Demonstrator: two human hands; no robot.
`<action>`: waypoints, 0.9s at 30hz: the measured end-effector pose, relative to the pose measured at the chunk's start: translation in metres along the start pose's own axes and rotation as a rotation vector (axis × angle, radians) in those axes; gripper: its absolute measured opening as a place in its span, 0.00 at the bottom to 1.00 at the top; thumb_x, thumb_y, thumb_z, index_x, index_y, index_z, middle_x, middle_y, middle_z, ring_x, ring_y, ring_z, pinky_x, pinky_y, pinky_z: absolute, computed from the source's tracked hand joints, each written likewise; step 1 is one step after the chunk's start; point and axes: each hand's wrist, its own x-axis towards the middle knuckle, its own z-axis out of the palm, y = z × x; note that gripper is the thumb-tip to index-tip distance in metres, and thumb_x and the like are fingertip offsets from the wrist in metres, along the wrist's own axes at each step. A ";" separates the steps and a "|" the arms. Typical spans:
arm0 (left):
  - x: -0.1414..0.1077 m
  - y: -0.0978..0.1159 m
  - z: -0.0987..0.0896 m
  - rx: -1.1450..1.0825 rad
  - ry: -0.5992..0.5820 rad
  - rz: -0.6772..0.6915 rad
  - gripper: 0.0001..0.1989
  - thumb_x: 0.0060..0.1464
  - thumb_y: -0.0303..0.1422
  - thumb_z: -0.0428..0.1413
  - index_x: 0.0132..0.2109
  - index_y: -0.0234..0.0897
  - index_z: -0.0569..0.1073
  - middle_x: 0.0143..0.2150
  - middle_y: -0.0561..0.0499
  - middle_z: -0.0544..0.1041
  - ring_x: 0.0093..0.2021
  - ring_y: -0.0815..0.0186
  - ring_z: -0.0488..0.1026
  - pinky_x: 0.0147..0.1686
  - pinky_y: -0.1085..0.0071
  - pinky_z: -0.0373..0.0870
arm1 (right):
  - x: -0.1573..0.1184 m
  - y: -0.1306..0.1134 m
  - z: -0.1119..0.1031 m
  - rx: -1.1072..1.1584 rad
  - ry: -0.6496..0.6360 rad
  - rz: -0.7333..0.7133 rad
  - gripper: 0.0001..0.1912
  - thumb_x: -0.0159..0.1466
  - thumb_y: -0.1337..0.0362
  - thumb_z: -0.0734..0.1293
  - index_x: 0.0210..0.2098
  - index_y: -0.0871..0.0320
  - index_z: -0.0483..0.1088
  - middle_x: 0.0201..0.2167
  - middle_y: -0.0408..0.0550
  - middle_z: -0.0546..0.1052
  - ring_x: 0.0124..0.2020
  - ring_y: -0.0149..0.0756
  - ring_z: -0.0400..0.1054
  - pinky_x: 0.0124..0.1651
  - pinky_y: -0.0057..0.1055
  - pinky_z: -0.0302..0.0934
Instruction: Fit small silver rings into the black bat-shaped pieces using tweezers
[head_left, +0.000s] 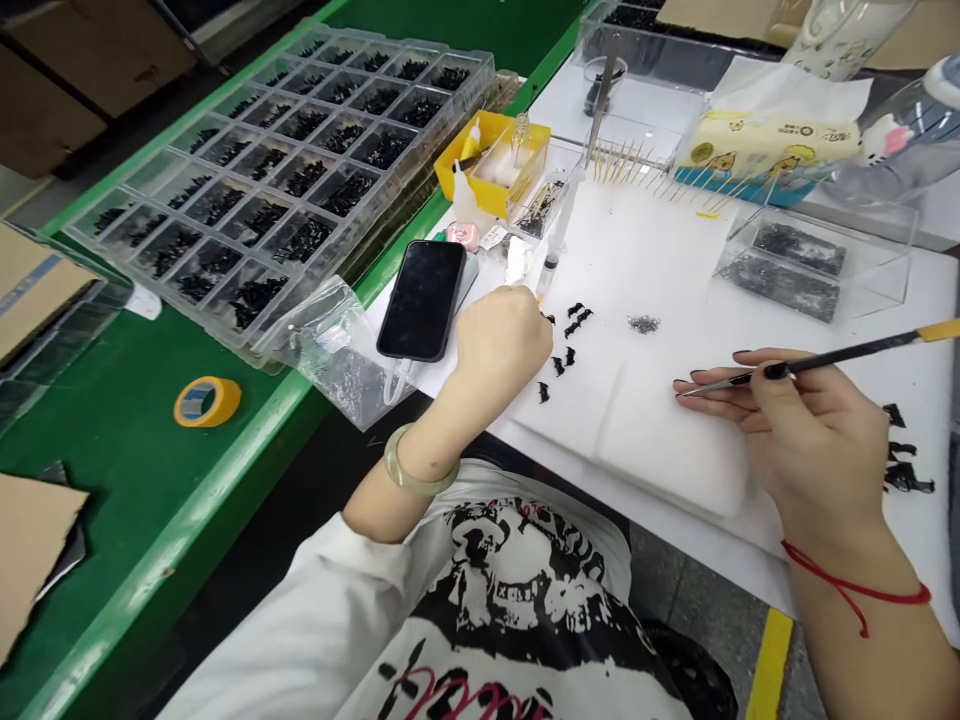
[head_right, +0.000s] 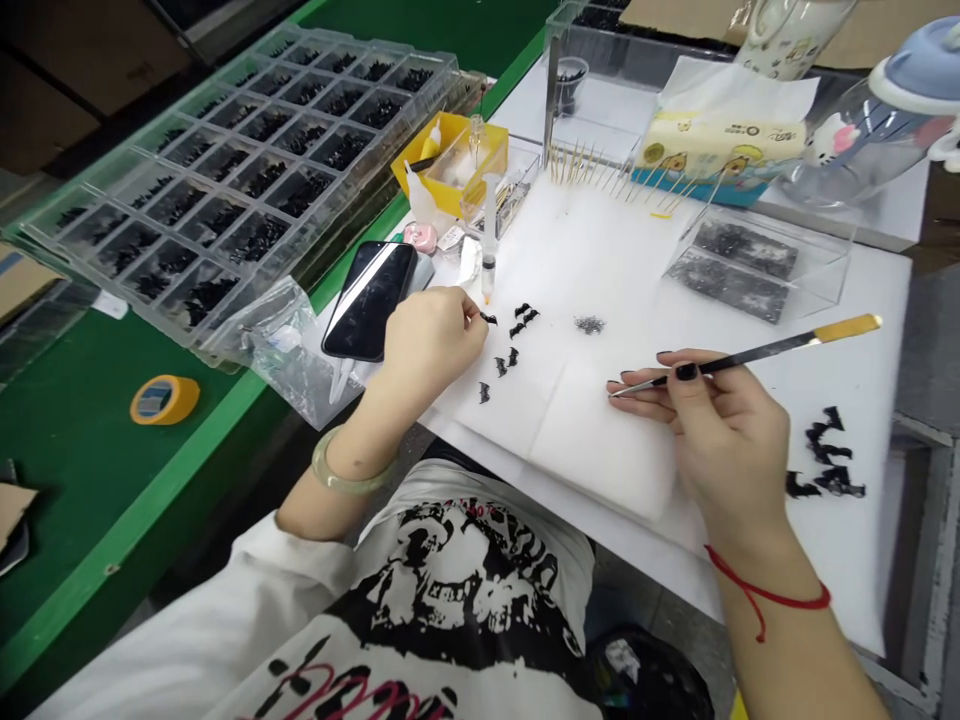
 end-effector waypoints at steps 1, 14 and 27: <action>0.001 0.003 0.002 0.054 0.000 -0.006 0.07 0.60 0.22 0.57 0.39 0.34 0.80 0.43 0.34 0.83 0.50 0.37 0.82 0.51 0.47 0.77 | 0.000 0.000 0.000 0.000 -0.001 0.002 0.19 0.63 0.48 0.82 0.41 0.56 0.80 0.33 0.50 0.87 0.37 0.48 0.87 0.41 0.41 0.87; -0.007 0.013 0.010 0.248 -0.066 0.008 0.13 0.70 0.29 0.53 0.47 0.29 0.83 0.47 0.34 0.85 0.50 0.44 0.84 0.45 0.58 0.78 | -0.001 0.002 -0.001 0.011 -0.025 0.007 0.15 0.66 0.50 0.80 0.42 0.54 0.82 0.34 0.50 0.86 0.39 0.46 0.87 0.42 0.39 0.87; -0.030 0.002 0.018 0.180 -0.185 0.292 0.16 0.68 0.26 0.63 0.60 0.34 0.83 0.54 0.40 0.82 0.45 0.55 0.83 0.44 0.60 0.82 | 0.002 0.007 -0.008 0.023 -0.123 -0.007 0.14 0.73 0.52 0.75 0.47 0.58 0.79 0.37 0.47 0.85 0.38 0.39 0.85 0.43 0.40 0.84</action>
